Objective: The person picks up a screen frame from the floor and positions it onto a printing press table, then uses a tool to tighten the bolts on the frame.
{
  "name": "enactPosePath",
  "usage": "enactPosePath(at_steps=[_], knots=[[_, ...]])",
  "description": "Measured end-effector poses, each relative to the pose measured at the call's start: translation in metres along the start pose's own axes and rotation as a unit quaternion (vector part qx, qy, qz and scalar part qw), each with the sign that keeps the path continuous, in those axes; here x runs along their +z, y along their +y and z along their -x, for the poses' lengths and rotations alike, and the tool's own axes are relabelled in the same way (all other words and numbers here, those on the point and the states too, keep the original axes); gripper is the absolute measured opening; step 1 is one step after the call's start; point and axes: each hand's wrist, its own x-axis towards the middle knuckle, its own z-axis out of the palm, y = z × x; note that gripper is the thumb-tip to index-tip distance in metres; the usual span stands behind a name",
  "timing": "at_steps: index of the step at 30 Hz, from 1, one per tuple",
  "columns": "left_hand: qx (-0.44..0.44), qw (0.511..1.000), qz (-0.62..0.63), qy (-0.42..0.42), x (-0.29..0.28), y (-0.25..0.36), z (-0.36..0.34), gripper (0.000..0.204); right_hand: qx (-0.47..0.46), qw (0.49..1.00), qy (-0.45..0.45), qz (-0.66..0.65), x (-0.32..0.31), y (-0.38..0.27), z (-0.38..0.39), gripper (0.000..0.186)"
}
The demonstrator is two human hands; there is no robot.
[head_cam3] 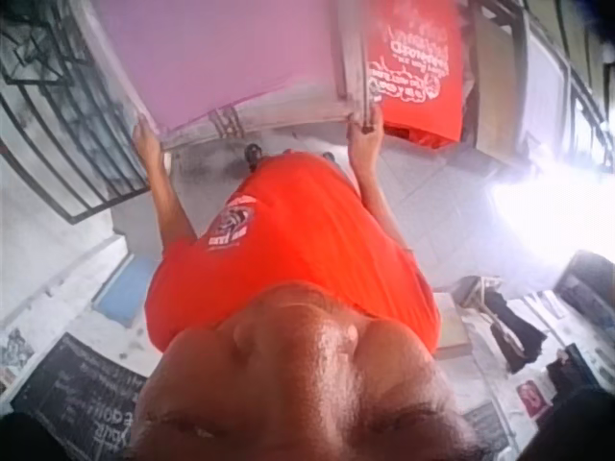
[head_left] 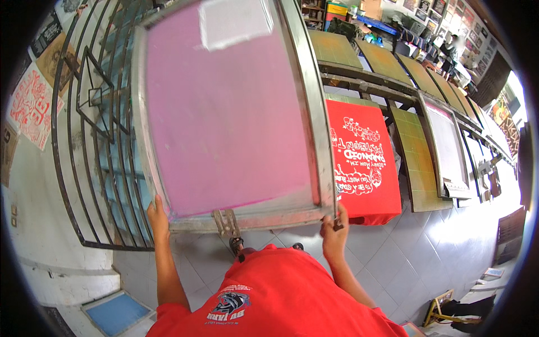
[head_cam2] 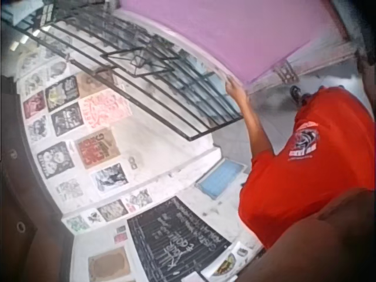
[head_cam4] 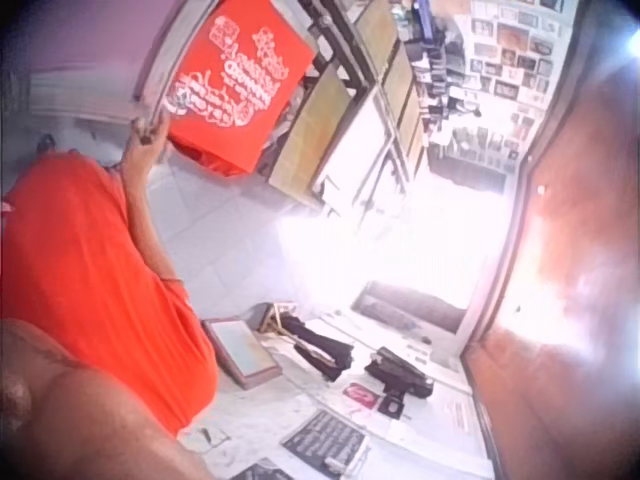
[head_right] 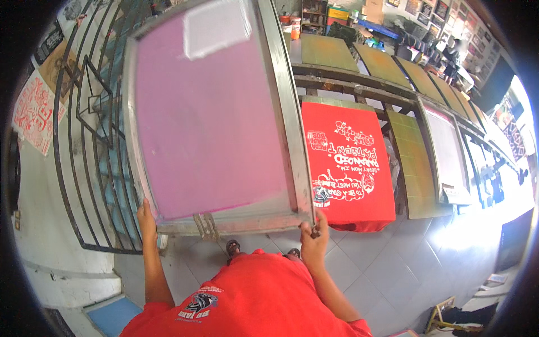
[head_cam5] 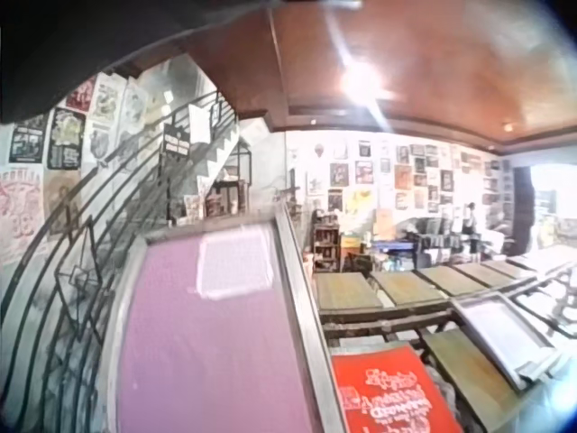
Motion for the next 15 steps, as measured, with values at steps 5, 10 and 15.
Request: enactPosePath(at_steps=[5, 10, 15], knots=[[0.098, 0.987, -0.128, -0.007, -0.01, -0.078, -0.063, 0.05, 0.062, 0.997, 0.038, -0.028, 0.037, 0.078, 0.019, 0.037], [0.004, 0.971, -0.206, -0.122, 0.003, -0.089, -0.101, 0.049, 0.067, 0.991, 0.112, 0.025, 0.065, 0.131, 0.029, 0.034], [0.018, 0.974, -0.164, -0.154, 0.008, -0.108, -0.143, 0.048, 0.055, 0.984, 0.157, 0.057, 0.094, 0.161, 0.029, 0.031]])
